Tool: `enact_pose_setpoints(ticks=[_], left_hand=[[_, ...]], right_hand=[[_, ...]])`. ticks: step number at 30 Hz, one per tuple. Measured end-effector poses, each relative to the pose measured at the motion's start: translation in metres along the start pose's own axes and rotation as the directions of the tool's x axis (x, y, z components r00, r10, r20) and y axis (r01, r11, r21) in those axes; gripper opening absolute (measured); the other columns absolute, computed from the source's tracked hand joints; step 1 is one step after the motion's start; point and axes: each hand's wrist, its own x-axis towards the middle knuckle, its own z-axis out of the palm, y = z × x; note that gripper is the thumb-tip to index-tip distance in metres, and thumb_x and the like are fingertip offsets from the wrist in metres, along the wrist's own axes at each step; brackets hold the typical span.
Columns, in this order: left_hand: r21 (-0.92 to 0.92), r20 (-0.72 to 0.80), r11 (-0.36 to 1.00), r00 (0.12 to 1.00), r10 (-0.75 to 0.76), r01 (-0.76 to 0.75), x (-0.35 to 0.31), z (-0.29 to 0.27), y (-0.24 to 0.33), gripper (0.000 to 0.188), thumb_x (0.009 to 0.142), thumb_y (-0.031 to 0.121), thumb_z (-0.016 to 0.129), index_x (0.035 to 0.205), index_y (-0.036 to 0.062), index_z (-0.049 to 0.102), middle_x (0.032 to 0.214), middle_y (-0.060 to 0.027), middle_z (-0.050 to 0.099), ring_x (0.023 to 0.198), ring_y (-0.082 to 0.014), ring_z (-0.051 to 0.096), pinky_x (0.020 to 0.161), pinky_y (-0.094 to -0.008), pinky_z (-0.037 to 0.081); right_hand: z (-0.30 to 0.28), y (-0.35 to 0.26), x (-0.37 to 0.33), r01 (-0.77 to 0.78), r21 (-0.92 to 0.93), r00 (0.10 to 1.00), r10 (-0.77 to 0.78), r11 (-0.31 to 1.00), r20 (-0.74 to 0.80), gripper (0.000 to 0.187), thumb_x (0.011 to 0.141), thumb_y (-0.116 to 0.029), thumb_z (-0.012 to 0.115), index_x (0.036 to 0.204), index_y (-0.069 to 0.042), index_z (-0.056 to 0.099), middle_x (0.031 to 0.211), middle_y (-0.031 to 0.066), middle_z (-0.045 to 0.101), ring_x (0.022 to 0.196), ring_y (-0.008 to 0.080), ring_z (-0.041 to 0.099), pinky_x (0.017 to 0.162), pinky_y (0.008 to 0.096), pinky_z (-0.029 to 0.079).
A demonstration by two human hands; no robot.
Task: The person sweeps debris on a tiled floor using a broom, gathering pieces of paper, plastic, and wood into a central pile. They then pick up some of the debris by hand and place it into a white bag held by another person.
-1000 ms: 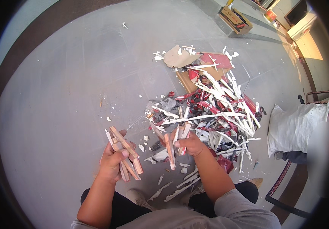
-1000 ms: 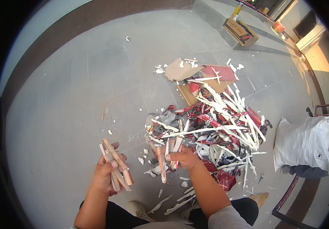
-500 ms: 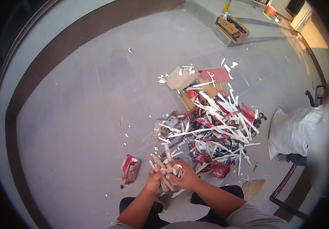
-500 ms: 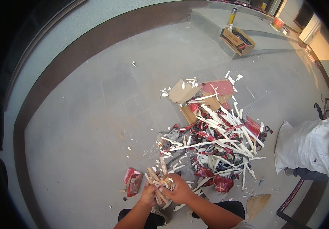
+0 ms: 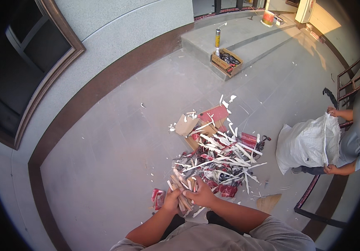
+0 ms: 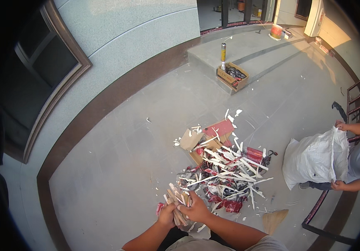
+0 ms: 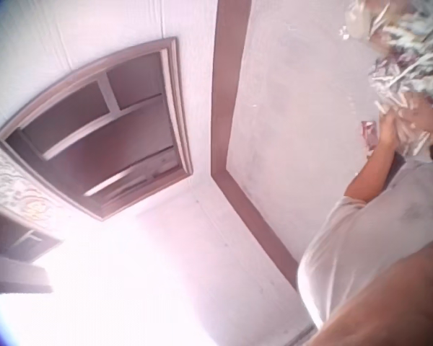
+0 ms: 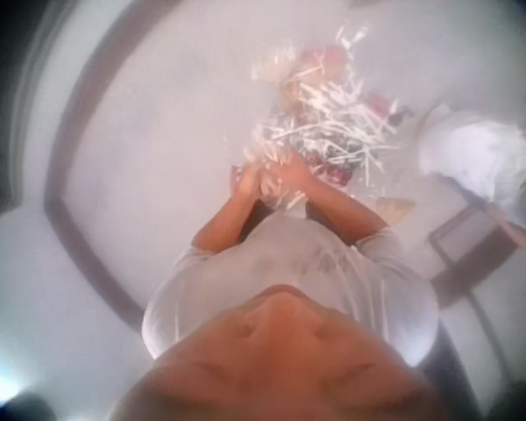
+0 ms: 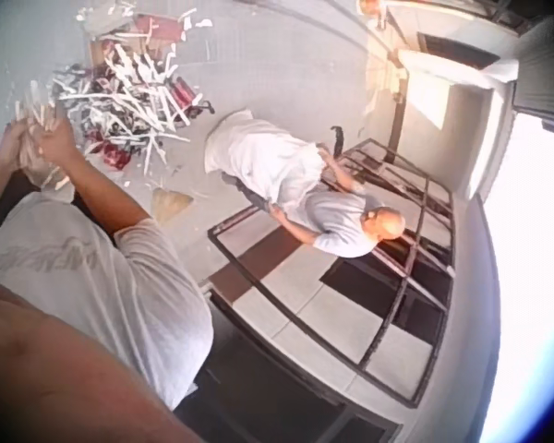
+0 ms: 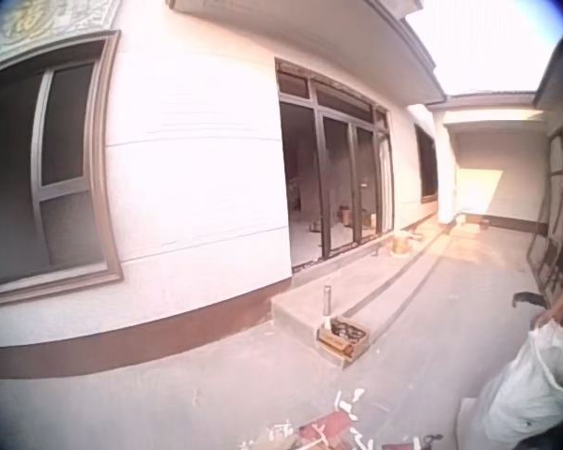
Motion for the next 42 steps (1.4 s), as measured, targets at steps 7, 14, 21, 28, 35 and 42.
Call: enact_pose_setpoints(ticks=[7,14,21,28,35,42], left_hand=[[-0.091,-0.111,0.993,0.990,-0.087,0.077,0.031,0.019,0.074,0.041,0.095,0.033,0.049,0.125,0.0057,0.051,0.104,-0.0148,0.065,0.089,-0.0341,0.068,0.075,-0.0536,0.058],[-0.069,0.068,0.968,0.969,-0.237,0.241,0.198,-0.035,0.209,0.040,0.095,0.035,0.046,0.118,0.0042,0.056,0.098,-0.0143,0.065,0.084,-0.0355,0.067,0.071,-0.0542,0.057],[0.095,0.076,0.913,0.912,-0.403,0.396,0.260,-0.002,0.422,0.021,0.094,0.025,0.052,0.098,0.0060,0.057,0.085,-0.0094,0.060,0.076,-0.0284,0.065,0.069,-0.0489,0.059],[0.252,0.101,0.921,0.938,-0.330,0.297,0.334,0.051,0.545,0.033,0.098,0.037,0.052,0.115,0.0086,0.057,0.101,-0.0099,0.063,0.091,-0.0291,0.065,0.082,-0.0477,0.055],[0.468,0.072,0.860,0.961,-0.269,0.205,0.490,0.130,0.611,0.049,0.103,0.041,0.047,0.135,0.0036,0.049,0.118,-0.0155,0.063,0.105,-0.0305,0.065,0.088,-0.0475,0.056],[0.563,0.046,0.781,0.933,-0.356,0.270,0.743,0.267,0.631,0.042,0.101,0.038,0.051,0.127,0.0055,0.046,0.111,-0.0148,0.062,0.086,-0.0300,0.067,0.066,-0.0460,0.058]], right_hand=[[0.011,-0.047,0.085,-0.239,0.391,0.971,0.224,0.889,0.084,0.045,0.082,-0.016,0.075,0.122,-0.002,0.060,0.099,0.0073,0.070,0.085,0.0160,0.067,0.074,0.0305,0.054],[0.008,-0.109,0.269,-0.275,0.429,0.953,0.302,0.860,0.006,0.034,0.087,-0.014,0.074,0.116,-0.002,0.062,0.098,0.0065,0.069,0.082,0.0156,0.067,0.072,0.0321,0.054],[0.020,-0.242,0.389,-0.256,0.504,0.950,0.311,0.825,-0.026,0.036,0.091,-0.013,0.071,0.124,-0.005,0.060,0.108,0.0053,0.069,0.097,0.0167,0.066,0.085,0.0335,0.053],[-0.011,-0.300,0.506,-0.267,0.611,0.949,0.315,0.746,0.030,0.033,0.087,-0.022,0.076,0.113,-0.007,0.063,0.094,0.0035,0.068,0.086,0.0154,0.064,0.076,0.0311,0.051],[-0.118,-0.339,0.630,-0.184,0.685,0.945,0.318,0.705,-0.074,0.038,0.089,-0.021,0.071,0.120,-0.005,0.057,0.095,0.0055,0.065,0.084,0.0154,0.063,0.077,0.0312,0.052],[-0.329,-0.309,0.793,-0.088,0.779,0.921,0.348,0.621,-0.173,0.042,0.092,-0.032,0.067,0.120,-0.005,0.052,0.096,0.0065,0.062,0.081,0.0151,0.061,0.073,0.0314,0.051]])
